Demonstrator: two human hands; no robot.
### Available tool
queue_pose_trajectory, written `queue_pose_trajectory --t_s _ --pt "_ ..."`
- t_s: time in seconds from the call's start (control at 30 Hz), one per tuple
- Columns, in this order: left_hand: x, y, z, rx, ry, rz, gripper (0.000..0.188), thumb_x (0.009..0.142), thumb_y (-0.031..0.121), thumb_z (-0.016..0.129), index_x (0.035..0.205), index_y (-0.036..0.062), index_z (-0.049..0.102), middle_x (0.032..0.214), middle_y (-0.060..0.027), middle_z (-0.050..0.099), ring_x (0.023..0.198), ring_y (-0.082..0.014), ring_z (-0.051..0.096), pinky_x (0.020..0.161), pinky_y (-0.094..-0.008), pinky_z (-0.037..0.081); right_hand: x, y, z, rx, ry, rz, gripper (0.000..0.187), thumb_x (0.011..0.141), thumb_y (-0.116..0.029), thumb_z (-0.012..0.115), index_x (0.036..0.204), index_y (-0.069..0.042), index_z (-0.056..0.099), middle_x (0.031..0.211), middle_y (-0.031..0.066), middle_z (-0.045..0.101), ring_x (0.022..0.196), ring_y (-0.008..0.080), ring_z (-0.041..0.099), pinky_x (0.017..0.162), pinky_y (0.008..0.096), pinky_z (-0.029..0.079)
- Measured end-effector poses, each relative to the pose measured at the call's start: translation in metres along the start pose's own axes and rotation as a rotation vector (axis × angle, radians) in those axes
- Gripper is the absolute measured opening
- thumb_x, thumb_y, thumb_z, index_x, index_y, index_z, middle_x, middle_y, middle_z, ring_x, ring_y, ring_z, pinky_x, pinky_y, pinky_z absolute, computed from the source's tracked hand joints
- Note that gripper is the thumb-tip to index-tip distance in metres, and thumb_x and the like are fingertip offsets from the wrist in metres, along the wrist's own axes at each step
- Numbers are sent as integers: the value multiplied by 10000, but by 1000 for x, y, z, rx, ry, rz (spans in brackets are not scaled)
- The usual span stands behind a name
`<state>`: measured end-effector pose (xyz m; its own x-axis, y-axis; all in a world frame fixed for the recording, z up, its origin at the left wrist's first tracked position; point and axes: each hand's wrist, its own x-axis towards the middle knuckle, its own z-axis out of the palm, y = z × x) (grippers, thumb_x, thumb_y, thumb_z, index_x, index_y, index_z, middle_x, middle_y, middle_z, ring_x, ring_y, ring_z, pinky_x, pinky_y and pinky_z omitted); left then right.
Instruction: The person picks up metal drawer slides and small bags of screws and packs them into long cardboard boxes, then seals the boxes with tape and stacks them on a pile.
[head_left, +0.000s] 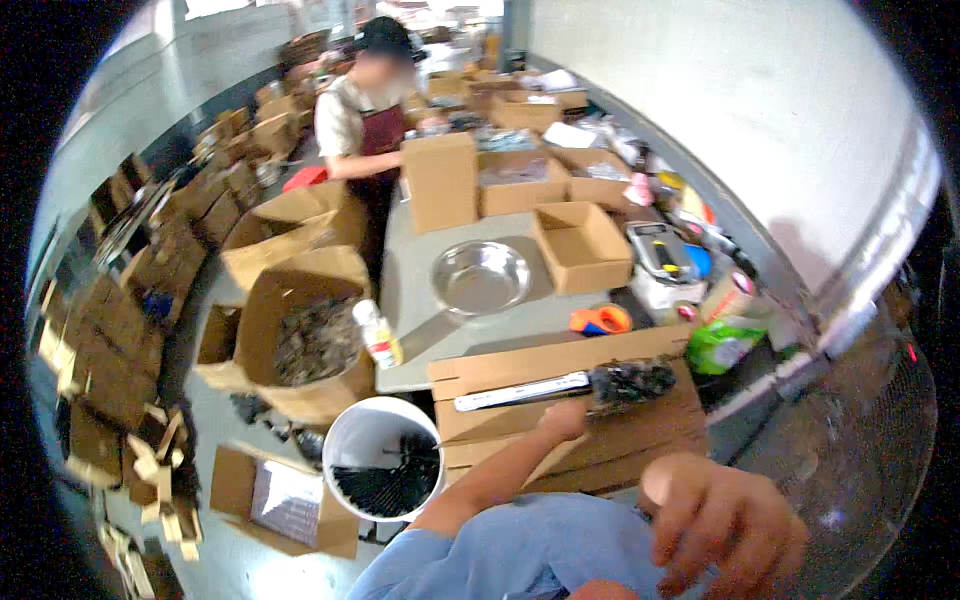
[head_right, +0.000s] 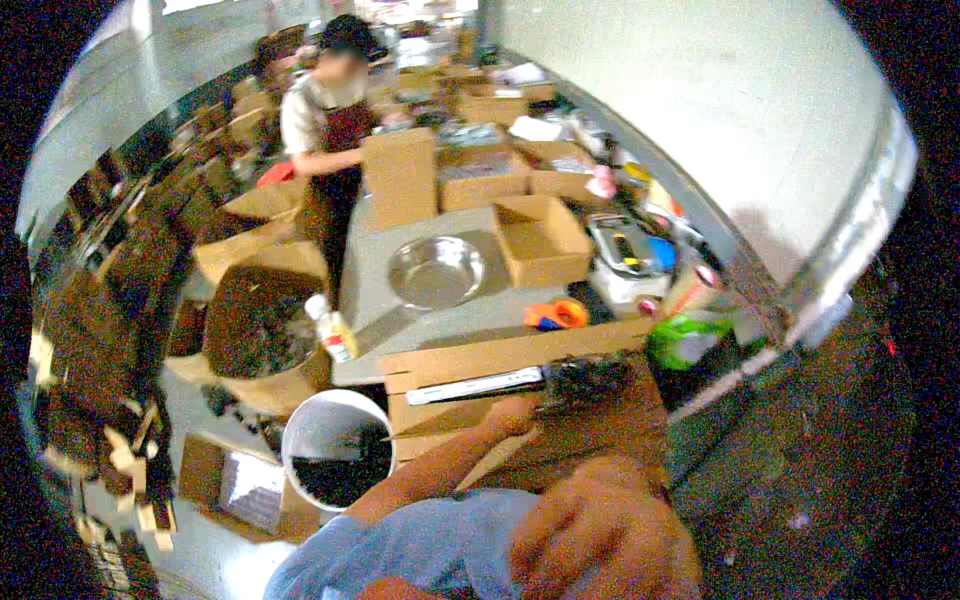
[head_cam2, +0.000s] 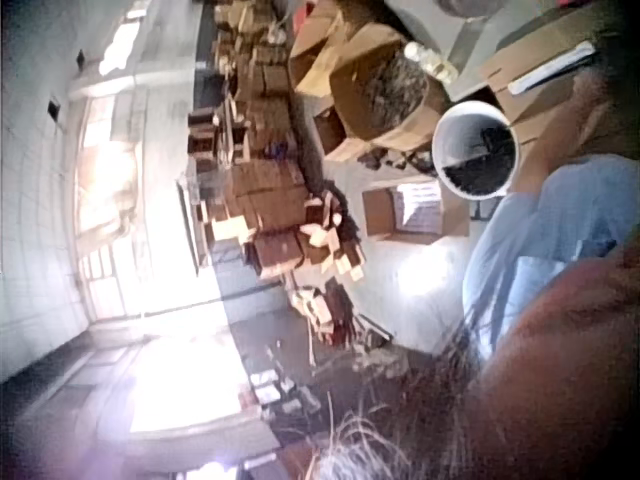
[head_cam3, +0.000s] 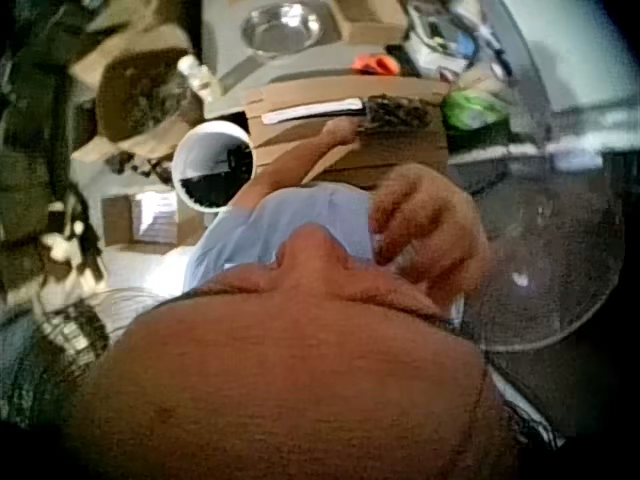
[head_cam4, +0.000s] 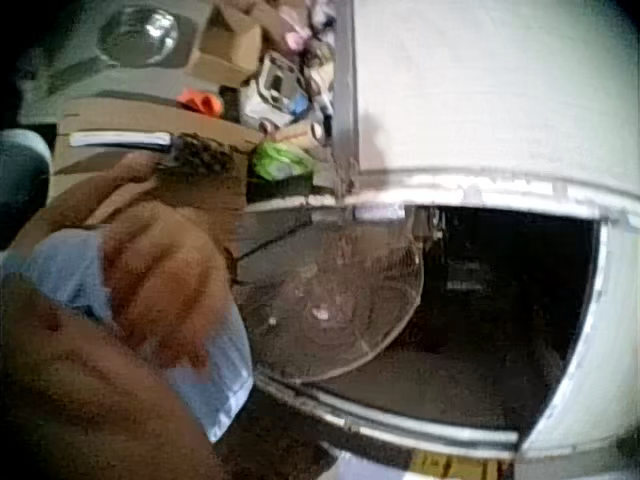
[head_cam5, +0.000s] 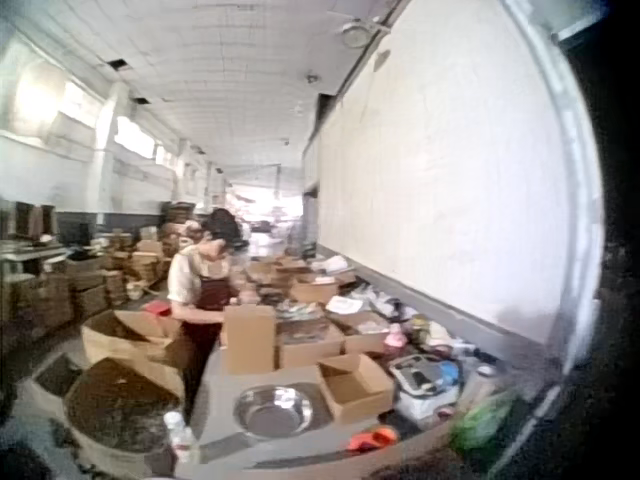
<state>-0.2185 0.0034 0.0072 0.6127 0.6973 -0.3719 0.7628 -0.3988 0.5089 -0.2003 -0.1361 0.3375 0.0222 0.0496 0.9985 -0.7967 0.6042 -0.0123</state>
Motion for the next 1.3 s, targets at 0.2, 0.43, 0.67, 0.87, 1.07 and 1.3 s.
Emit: queue_pose_trajectory --t_s 0.2,0.43,0.67,0.87,1.07,1.3 --pt "36 4 27 -136 39 0 274 766 134 552 1016 66 642 1069 -186 621 974 -330 614 816 -448 495 27 -51 8 -554 -262 251 356 892 -357 544 1167 -131 535 1064 73 563 784 186 571 715 363 424" --pt "9 7 8 -86 56 70 353 742 107 584 1092 59 595 1063 -186 625 991 -322 611 802 -437 502 29 -58 0 -691 -377 339 319 924 -274 492 1216 -159 431 1158 19 492 897 166 517 841 442 350" --pt "23 -3 24 -132 148 138 262 751 114 587 1000 41 628 1001 -177 645 940 -320 632 778 -440 512 29 -41 -5 -777 -369 212 345 919 -251 503 1239 -167 407 1218 -20 448 937 183 505 845 479 377" --pt "-5 12 -7 -106 102 44 220 761 109 570 951 28 644 1001 -173 646 938 -319 633 759 -447 518 37 -35 -8 -808 -372 189 382 941 -225 463 1312 -174 389 1259 22 428 991 195 506 864 469 404" --pt "23 1 17 12 69 132 309 796 205 578 1093 119 568 1032 -191 614 932 -310 633 685 -473 538 13 -25 -28 -889 -411 349 313 879 -237 510 1168 -145 431 1225 62 415 982 215 500 846 453 407" --pt "-2 14 -11 -180 15 35 426 870 292 491 1247 94 509 1249 -153 529 1139 -353 518 873 -593 390 -141 17 -110 -1427 -321 1190 334 783 -292 603 969 -19 556 952 168 569 903 323 546 798 423 430"
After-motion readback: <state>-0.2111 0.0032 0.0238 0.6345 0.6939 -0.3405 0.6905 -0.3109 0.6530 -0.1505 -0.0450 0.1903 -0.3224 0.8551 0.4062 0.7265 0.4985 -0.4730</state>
